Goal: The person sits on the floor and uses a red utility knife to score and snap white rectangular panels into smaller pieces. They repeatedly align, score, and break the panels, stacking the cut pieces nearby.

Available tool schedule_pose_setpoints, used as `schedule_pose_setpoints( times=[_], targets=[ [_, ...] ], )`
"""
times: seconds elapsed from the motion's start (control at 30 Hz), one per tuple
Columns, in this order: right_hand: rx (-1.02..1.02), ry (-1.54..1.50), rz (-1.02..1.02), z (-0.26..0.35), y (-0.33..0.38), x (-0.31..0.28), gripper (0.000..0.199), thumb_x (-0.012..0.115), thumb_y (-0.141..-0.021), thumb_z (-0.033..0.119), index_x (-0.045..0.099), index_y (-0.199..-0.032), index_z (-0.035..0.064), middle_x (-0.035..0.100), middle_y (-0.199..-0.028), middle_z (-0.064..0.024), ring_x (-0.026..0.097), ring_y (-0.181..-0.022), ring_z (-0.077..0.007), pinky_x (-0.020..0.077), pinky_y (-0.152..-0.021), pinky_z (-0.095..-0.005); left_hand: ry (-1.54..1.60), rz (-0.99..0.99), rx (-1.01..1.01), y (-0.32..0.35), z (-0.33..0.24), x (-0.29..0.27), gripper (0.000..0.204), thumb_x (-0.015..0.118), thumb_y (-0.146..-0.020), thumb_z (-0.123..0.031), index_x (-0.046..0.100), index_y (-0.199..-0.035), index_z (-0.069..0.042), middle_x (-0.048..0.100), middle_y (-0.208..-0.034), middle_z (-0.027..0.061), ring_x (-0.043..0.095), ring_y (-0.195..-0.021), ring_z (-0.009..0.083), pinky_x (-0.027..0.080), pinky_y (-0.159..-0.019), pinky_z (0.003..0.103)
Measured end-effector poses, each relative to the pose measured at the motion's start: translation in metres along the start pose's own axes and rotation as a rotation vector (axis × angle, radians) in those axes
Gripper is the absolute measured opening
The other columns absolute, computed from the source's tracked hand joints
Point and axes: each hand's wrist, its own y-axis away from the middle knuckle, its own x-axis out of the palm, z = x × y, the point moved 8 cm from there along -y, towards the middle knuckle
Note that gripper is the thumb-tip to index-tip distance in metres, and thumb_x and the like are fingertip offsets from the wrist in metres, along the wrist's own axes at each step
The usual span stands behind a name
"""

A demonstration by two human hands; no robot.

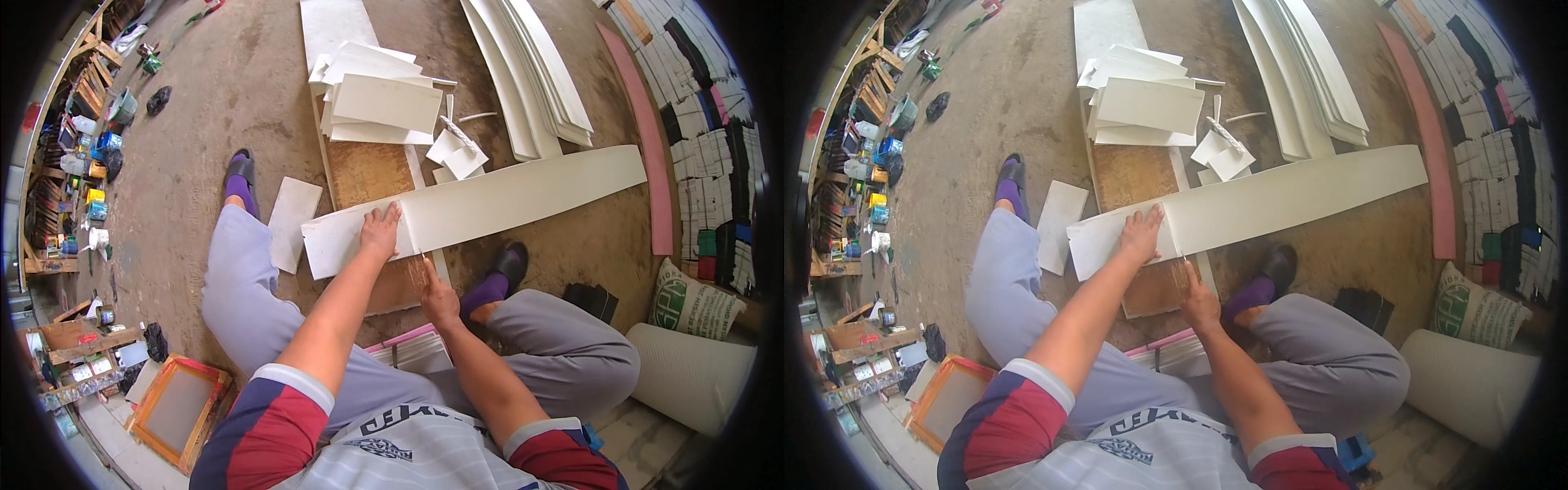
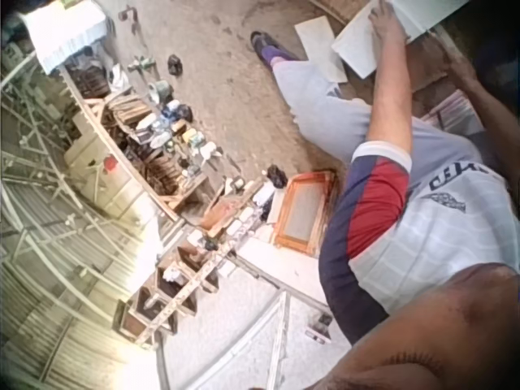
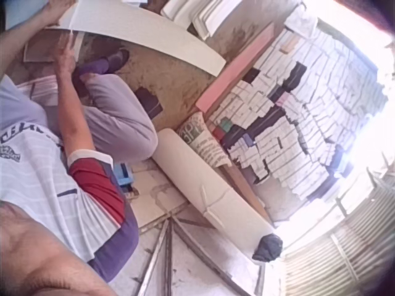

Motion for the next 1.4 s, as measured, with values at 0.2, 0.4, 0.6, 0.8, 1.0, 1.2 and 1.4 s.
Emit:
schedule_pose_setpoints(
  times=[0.2, 0.4, 0.6, 0.8, 1.0, 1.2, 1.4],
  targets=[
    [-0.082, -0.017, -0.124, 0.038, -0.077, -0.031, 0.074, 0.054, -0.092, 0.009, 0.031, -0.161, 0.0235, 0.065, -0.100, -0.0251, 0.069, -0.088, -0.0454, 0.0552, -0.077, -0.0554, -0.001, -0.019, 0.024, 0.003, -0.001, -0.005, 0.115, 0.082, -0.078, -0.054, 0.018, -0.165, -0.016, 0.016, -0.172, 0.0032, 0.025, -0.153, 0.0385, 0.024, -0.122, 0.054],
    [-0.093, -0.016, -0.116, 0.062, -0.130, -0.033, 0.068, 0.048, -0.095, 0.009, 0.035, -0.160, 0.0231, 0.065, -0.102, -0.0260, 0.069, -0.089, -0.0459, 0.0554, -0.078, -0.0565, 0.020, -0.047, 0.019, 0.004, 0.002, -0.006, 0.113, 0.083, -0.077, -0.052, 0.021, -0.164, -0.016, 0.018, -0.171, 0.0035, 0.025, -0.153, 0.0387, 0.026, -0.121, 0.055],
    [-0.082, -0.009, -0.071, 0.060, -0.138, -0.025, 0.066, 0.048, -0.097, 0.012, 0.033, -0.160, 0.0236, 0.065, -0.103, -0.0267, 0.069, -0.094, -0.0467, 0.0556, -0.080, -0.0572, 0.069, -0.040, 0.017, 0.004, 0.004, -0.006, 0.108, 0.084, -0.077, -0.050, 0.028, -0.162, -0.014, 0.018, -0.171, 0.0030, 0.025, -0.153, 0.0385, 0.026, -0.120, 0.056],
    [-0.092, -0.035, -0.058, 0.061, -0.138, -0.028, 0.066, 0.048, -0.097, 0.013, 0.031, -0.160, 0.0210, 0.066, -0.104, -0.0289, 0.069, -0.095, -0.0470, 0.0553, -0.081, -0.0581, 0.069, 0.020, 0.029, 0.003, 0.002, -0.008, 0.103, 0.083, -0.078, -0.049, 0.034, -0.160, -0.011, 0.017, -0.172, 0.0025, 0.023, -0.153, 0.0379, 0.026, -0.120, 0.056],
    [-0.055, -0.050, 0.007, 0.069, -0.129, -0.034, 0.067, 0.050, -0.092, 0.009, 0.035, -0.157, 0.0114, 0.069, -0.099, -0.0306, 0.069, -0.093, -0.0484, 0.0543, -0.081, -0.0567, 0.074, -0.016, 0.017, 0.001, 0.002, -0.004, 0.114, 0.085, -0.076, -0.049, 0.022, -0.165, -0.015, 0.012, -0.173, 0.0012, 0.020, -0.155, 0.0383, 0.024, -0.122, 0.058],
    [-0.045, 0.016, 0.037, 0.050, -0.091, -0.022, 0.065, 0.054, -0.094, 0.014, 0.035, -0.157, 0.0099, 0.070, -0.099, -0.0303, 0.069, -0.093, -0.0482, 0.0541, -0.081, -0.0570, 0.014, 0.005, 0.016, 0.001, 0.000, -0.003, 0.114, 0.080, -0.080, -0.056, 0.016, -0.166, -0.017, 0.012, -0.173, 0.0024, 0.021, -0.154, 0.0388, 0.024, -0.122, 0.057],
    [0.018, 0.012, 0.057, 0.036, -0.048, -0.009, 0.062, 0.054, -0.101, 0.028, 0.036, -0.158, 0.0141, 0.070, -0.095, -0.0272, 0.070, -0.090, -0.0471, 0.0540, -0.080, -0.0581, 0.022, 0.018, 0.005, 0.003, 0.003, 0.000, 0.116, 0.080, -0.079, -0.058, 0.014, -0.166, -0.016, 0.010, -0.173, 0.0020, 0.019, -0.155, 0.0386, 0.022, -0.123, 0.058]
  ],
)
